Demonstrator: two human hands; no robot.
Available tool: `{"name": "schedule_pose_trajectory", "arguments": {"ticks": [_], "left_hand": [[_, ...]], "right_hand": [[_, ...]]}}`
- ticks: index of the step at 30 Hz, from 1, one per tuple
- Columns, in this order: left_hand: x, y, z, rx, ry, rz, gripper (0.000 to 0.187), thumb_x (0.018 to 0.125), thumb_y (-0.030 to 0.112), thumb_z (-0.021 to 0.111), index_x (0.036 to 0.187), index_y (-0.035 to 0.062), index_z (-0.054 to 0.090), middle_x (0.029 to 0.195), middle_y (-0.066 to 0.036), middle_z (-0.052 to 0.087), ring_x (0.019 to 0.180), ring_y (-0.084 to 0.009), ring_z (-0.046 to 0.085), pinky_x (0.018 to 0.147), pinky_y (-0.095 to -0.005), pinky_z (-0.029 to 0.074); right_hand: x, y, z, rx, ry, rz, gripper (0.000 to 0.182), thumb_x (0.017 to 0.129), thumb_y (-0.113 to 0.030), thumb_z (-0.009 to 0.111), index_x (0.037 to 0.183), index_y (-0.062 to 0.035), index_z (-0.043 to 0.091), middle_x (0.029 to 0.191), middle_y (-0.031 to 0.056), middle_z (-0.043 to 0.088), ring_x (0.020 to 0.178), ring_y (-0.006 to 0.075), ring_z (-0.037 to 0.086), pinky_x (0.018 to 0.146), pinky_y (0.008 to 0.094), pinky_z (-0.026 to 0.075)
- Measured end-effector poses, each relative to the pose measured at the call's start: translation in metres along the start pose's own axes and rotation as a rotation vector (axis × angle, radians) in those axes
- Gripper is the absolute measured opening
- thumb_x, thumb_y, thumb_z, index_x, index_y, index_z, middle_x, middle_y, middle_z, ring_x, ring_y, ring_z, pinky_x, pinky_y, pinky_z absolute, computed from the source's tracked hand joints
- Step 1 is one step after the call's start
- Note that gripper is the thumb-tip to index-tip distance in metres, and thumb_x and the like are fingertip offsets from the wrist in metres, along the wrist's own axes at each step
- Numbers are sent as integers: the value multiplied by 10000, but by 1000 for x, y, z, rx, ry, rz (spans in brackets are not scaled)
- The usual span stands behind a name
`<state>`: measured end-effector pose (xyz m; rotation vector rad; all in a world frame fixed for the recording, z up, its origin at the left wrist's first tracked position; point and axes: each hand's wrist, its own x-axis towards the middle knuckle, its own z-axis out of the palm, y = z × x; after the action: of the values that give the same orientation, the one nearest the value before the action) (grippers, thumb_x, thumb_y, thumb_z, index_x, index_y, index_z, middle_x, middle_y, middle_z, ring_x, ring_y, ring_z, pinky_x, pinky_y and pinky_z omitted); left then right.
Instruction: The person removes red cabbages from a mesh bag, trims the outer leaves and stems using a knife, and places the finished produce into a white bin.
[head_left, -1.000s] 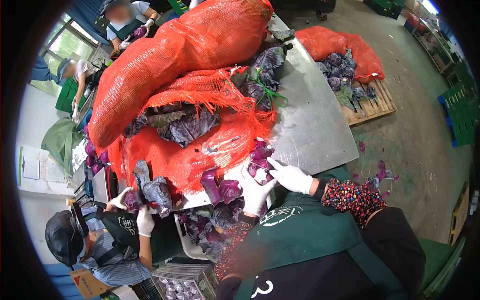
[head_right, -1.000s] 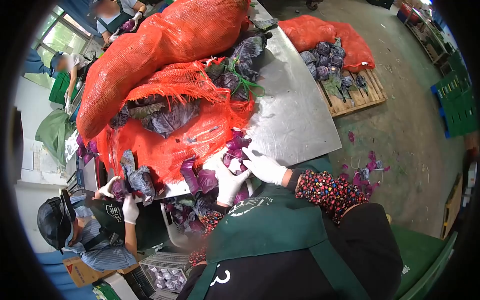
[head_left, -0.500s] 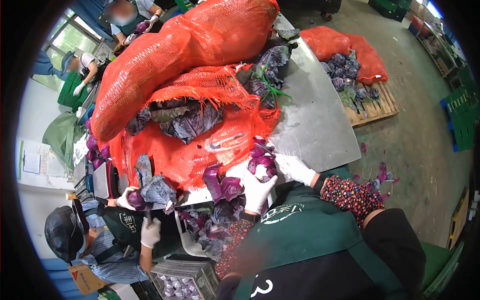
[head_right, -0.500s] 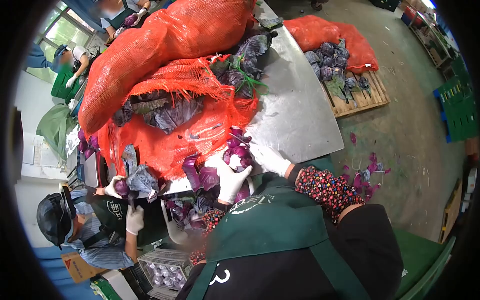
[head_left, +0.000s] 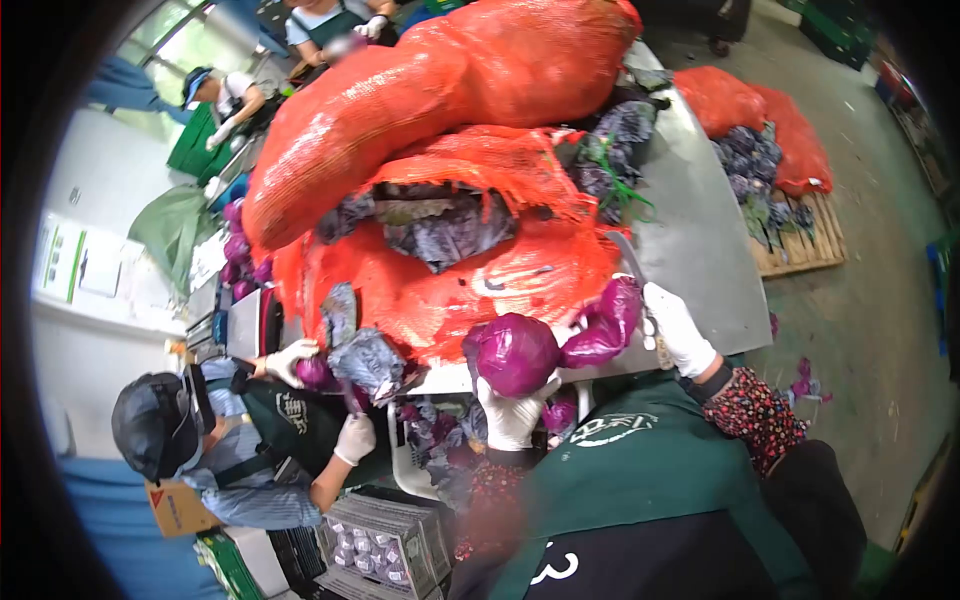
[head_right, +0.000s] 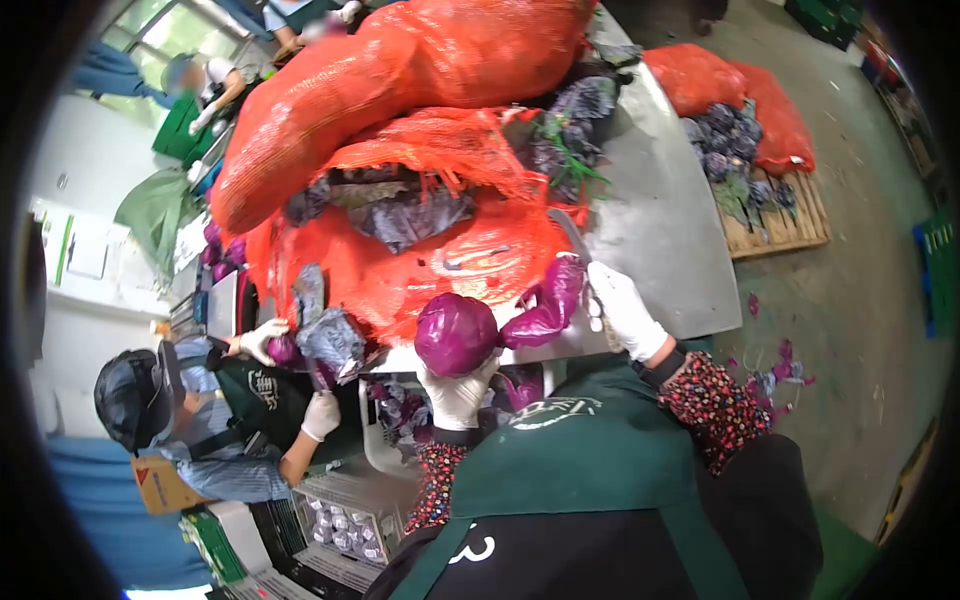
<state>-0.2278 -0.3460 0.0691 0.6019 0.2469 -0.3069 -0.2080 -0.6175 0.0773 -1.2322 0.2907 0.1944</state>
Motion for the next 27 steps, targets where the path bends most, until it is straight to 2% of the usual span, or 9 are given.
{"name": "schedule_pose_trajectory", "arguments": {"ticks": [3,8,10,13,20,22,24,26,27], "left_hand": [[0,17,28,-467,-149,-132,892,762,731,514,1418,152,340,1379,-195,424,1140,-426,524,751,-536,567],[11,22,0,-616,-322,-211,958,809,775,331,1469,85,259,1450,-265,327,1264,-535,364,986,-668,354],[22,40,-11,-622,-211,-151,932,801,764,379,1445,95,298,1437,-274,330,1247,-536,384,941,-675,395],[44,78,-6,-145,186,232,763,806,633,530,1348,114,392,1304,-238,452,1134,-432,512,869,-569,495],[150,209,-134,-394,371,598,743,842,494,642,1414,179,287,1285,-145,478,1135,-345,502,922,-612,464],[182,229,-198,200,532,821,808,858,477,628,1468,214,169,1306,-154,457,1127,-338,507,931,-573,470],[164,231,-171,912,615,766,866,862,442,632,1491,204,86,1373,-179,384,1149,-351,499,943,-520,466],[178,253,-160,-79,604,396,842,873,408,628,1492,145,121,1406,-199,351,1144,-347,519,927,-475,470],[173,243,-124,239,534,355,745,892,389,603,1461,81,233,1402,-198,378,1133,-318,543,919,-465,462]], "right_hand": [[5,0,15,-60,-59,-46,345,1016,-370,425,861,-83,538,615,-22,497,454,66,450,447,206,384],[15,2,26,19,-77,-32,340,1015,-375,428,882,-78,528,625,-19,499,465,60,448,453,205,388],[24,9,22,19,-86,-70,443,1022,-389,398,1232,-27,545,609,-26,486,459,53,431,451,206,384],[30,11,22,-113,-129,-33,500,1028,-392,372,1349,-22,472,619,-28,486,475,52,432,457,208,391],[28,35,46,-168,-344,-15,487,1023,-347,397,1358,3,445,630,-24,492,476,55,435,460,199,388],[25,36,52,-201,-388,34,487,1025,-350,390,1366,-7,448,617,-26,490,479,56,429,464,206,395],[20,36,60,-195,-430,93,411,1031,-272,376,1367,-56,469,622,-34,480,488,43,403,476,200,373],[14,18,78,-325,-530,38,401,1033,-260,369,1373,-73,469,619,-45,460,495,36,395,476,200,370],[13,22,80,-355,-515,86,379,1024,-247,400,1340,-64,500,637,-51,461,534,41,411,489,208,371]]}}
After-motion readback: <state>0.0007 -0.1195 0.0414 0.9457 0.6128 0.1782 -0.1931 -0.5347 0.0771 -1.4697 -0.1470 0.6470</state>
